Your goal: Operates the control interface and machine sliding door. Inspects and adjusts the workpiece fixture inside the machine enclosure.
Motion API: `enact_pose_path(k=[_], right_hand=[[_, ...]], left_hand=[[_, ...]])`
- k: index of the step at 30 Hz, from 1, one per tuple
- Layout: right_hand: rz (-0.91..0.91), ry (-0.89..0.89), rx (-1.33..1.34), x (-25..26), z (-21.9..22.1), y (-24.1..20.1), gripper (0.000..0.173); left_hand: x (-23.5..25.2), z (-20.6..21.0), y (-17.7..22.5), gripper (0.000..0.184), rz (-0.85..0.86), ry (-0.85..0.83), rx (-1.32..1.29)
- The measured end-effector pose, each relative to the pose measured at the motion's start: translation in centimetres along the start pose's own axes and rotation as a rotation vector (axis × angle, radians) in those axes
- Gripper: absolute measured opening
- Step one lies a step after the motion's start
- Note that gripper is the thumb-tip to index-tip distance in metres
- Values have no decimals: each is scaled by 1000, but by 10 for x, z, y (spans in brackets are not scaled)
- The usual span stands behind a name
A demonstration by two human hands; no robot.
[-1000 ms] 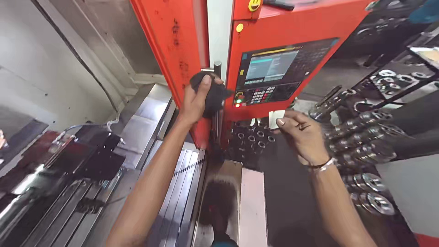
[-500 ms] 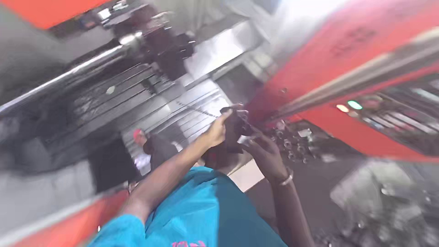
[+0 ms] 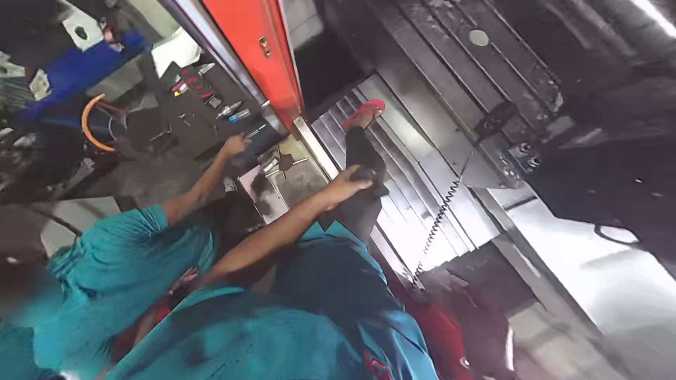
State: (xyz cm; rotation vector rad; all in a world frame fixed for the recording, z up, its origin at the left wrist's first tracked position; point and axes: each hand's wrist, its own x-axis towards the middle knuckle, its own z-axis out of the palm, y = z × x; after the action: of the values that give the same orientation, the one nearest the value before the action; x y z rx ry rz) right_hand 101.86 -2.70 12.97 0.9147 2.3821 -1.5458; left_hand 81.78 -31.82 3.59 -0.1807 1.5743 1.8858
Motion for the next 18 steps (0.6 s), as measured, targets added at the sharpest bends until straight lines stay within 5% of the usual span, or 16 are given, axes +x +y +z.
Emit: enact_pose_path(k=[5, 10, 15, 18], right_hand=[[-108, -76, -282, 55, -26, 25, 31], [-72, -147, -149, 61, -10, 23, 36], [61, -63, -362, 49, 12, 25, 30], [30, -81, -357, 49, 13, 37, 28]], left_hand=[[8, -110, -92, 46, -178, 398, 213], [13, -154, -161, 47, -572, 366, 425], [42, -209, -177, 52, -481, 512, 462], [40, -221, -119, 73, -587, 530, 463]])
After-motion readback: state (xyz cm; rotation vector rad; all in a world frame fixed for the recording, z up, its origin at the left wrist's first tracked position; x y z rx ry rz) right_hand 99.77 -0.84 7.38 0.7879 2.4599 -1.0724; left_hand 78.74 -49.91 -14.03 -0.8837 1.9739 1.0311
